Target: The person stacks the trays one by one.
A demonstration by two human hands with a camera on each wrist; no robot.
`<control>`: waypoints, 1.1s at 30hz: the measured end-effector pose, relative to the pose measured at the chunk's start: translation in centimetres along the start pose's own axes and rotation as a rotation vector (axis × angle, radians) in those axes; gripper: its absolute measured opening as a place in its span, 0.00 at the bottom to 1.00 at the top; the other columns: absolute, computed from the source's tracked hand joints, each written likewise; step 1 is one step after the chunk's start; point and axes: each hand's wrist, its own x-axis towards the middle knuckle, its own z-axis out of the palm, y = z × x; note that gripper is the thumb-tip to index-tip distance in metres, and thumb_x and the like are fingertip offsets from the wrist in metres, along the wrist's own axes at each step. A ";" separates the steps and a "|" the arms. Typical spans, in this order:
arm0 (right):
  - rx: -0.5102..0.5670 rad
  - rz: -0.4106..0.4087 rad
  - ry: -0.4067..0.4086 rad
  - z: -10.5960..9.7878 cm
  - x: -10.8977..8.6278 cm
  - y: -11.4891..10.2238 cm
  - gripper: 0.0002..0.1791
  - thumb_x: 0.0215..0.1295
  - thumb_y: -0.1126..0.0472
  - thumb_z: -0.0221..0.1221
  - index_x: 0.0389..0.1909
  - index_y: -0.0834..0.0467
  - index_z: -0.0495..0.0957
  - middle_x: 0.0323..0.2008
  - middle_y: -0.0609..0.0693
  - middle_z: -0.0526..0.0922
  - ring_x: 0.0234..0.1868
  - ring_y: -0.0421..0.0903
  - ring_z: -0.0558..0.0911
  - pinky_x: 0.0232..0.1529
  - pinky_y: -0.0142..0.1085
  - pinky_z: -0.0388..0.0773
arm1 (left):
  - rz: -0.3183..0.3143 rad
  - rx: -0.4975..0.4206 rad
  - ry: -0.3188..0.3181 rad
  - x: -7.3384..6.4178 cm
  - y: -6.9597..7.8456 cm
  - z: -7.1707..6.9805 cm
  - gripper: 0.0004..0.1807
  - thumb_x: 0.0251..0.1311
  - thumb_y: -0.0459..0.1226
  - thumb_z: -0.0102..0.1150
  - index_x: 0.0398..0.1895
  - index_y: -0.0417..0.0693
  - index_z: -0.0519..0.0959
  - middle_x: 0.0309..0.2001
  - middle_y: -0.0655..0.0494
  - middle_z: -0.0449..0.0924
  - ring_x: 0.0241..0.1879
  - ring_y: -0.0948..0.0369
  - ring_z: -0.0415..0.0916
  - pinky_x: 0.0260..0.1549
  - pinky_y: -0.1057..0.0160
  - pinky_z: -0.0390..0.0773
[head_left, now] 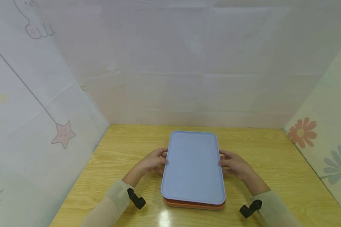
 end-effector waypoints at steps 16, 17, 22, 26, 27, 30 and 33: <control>-0.264 0.026 0.063 0.2 -0.2 -0.1 0.41 0.61 0.71 0.62 0.75 0.70 0.59 0.43 0.58 0.73 0.40 0.47 0.80 0.41 0.43 0.86 | -0.028 0.117 0.020 -0.2 -0.1 1.0 0.40 0.57 0.25 0.60 0.75 0.34 0.60 0.47 0.43 0.68 0.34 0.54 0.79 0.26 0.54 0.87; -0.280 0.027 0.070 0.2 -0.2 -0.2 0.40 0.60 0.71 0.62 0.74 0.70 0.59 0.43 0.58 0.73 0.39 0.47 0.80 0.41 0.43 0.86 | -0.027 0.125 0.016 -0.3 -0.1 1.1 0.40 0.57 0.24 0.60 0.75 0.34 0.59 0.47 0.43 0.68 0.34 0.54 0.79 0.26 0.54 0.87; -0.328 0.038 0.073 0.3 -0.3 -0.4 0.40 0.59 0.70 0.62 0.73 0.71 0.61 0.41 0.58 0.74 0.38 0.48 0.80 0.41 0.44 0.86 | -0.030 0.173 0.006 -0.6 0.4 1.4 0.41 0.58 0.23 0.60 0.76 0.33 0.59 0.45 0.43 0.68 0.33 0.55 0.81 0.25 0.55 0.86; -0.351 0.043 0.061 0.2 -0.3 -0.4 0.41 0.61 0.68 0.63 0.74 0.70 0.60 0.42 0.59 0.76 0.37 0.49 0.82 0.42 0.45 0.86 | -0.039 0.190 0.011 -0.6 0.2 1.3 0.41 0.58 0.24 0.61 0.76 0.34 0.58 0.46 0.43 0.68 0.34 0.55 0.81 0.25 0.56 0.87; -0.354 0.042 0.057 0.2 -0.3 -0.4 0.41 0.61 0.68 0.63 0.74 0.70 0.59 0.42 0.59 0.76 0.37 0.49 0.82 0.42 0.46 0.86 | -0.039 0.191 0.011 -0.6 0.2 1.2 0.41 0.58 0.24 0.61 0.76 0.34 0.58 0.46 0.43 0.68 0.34 0.55 0.81 0.25 0.56 0.87; -0.346 0.049 0.049 0.3 -0.3 -0.4 0.41 0.61 0.68 0.63 0.74 0.70 0.59 0.42 0.59 0.76 0.38 0.49 0.83 0.43 0.47 0.85 | -0.044 0.188 0.011 -0.6 0.0 1.1 0.41 0.58 0.25 0.61 0.76 0.35 0.58 0.48 0.42 0.68 0.36 0.55 0.81 0.27 0.55 0.87; -0.352 0.050 0.043 0.4 -0.4 -0.3 0.41 0.62 0.67 0.63 0.74 0.70 0.59 0.42 0.59 0.76 0.38 0.49 0.83 0.44 0.47 0.85 | -0.043 0.189 0.011 -0.7 0.0 1.0 0.41 0.58 0.25 0.61 0.76 0.35 0.59 0.49 0.42 0.68 0.36 0.54 0.82 0.27 0.55 0.87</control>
